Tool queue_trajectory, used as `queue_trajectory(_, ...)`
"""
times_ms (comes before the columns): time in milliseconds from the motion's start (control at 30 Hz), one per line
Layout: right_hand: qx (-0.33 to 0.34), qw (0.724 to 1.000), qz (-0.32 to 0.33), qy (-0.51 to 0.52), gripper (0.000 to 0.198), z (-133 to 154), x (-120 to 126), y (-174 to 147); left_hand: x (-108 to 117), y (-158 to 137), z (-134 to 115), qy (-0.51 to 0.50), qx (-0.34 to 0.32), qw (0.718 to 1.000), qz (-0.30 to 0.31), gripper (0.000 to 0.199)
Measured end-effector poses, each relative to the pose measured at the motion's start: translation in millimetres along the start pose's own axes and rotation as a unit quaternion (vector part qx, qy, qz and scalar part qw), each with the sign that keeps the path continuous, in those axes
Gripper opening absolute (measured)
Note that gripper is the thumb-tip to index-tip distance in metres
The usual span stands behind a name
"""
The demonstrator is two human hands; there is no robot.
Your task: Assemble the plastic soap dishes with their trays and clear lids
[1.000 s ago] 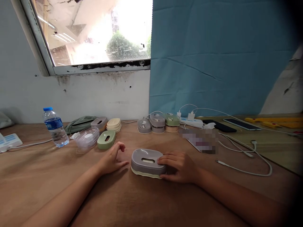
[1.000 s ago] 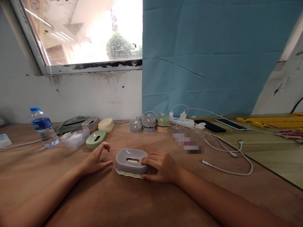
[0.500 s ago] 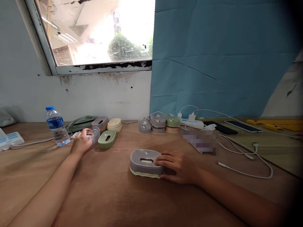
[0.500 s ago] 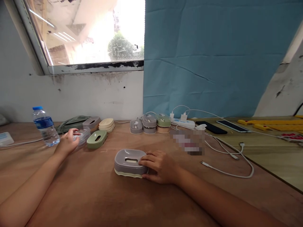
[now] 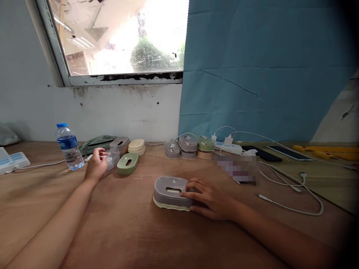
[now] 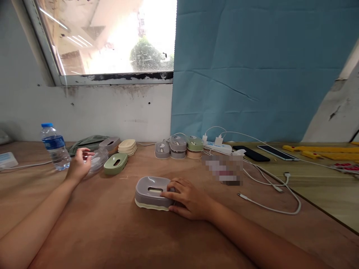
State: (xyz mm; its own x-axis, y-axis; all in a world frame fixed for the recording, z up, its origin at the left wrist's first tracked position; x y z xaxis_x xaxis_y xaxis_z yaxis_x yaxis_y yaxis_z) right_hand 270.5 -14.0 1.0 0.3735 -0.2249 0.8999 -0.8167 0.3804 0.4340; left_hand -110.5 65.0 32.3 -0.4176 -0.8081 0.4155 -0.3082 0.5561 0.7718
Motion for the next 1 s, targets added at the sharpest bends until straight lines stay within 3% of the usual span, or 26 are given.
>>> queue_trajectory(100,-0.001,1.0,0.008,0.002,0.038,0,0,1,14,-1,-12,-0.055,-0.01,0.995,-0.083,0.018)
queue_trajectory(167,0.001,1.0,0.008,0.001,0.038,1,0,0,23,-3,-22,-0.147,-0.003,0.979,-0.143,0.018)
queue_trajectory(267,0.01,1.0,0.004,-0.006,0.038,1,-1,0,27,-7,-35,-0.366,0.056,0.911,-0.183,0.022)
queue_trajectory(367,0.029,0.999,-0.008,-0.027,0.038,0,-1,-1,13,-15,-48,-0.546,0.173,0.811,-0.123,0.025)
queue_trajectory(433,0.047,0.998,-0.023,-0.046,0.038,1,-1,-2,-2,-25,-59,-0.609,0.253,0.749,-0.059,0.026)
queue_trajectory(533,0.07,0.995,-0.038,-0.065,0.038,3,-1,-4,-22,-45,-75,-0.651,0.319,0.688,0.024,0.026)
queue_trajectory(733,0.055,0.997,-0.026,-0.046,0.037,5,-2,-1,-49,-74,-90,-0.681,0.346,0.633,0.125,0.028)
queue_trajectory(1000,0.007,0.999,-0.023,0.026,0.033,-1,-1,0,-50,-80,-97,-0.689,0.367,0.605,0.157,0.022)
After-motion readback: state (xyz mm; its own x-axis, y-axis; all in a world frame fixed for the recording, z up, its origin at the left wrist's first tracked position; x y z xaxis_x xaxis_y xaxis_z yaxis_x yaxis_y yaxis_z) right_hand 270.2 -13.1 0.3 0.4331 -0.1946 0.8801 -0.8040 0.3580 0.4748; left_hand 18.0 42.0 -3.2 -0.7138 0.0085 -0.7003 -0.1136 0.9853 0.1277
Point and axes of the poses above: each hand's wrist, its own y-axis towards the middle knuckle, its own x-axis out of the back of the hand, z = x × y, the point moved 6 cm from there along y, towards the middle knuckle, and after that the axes turned 6 degrees about -z, right-handed, at the moved point
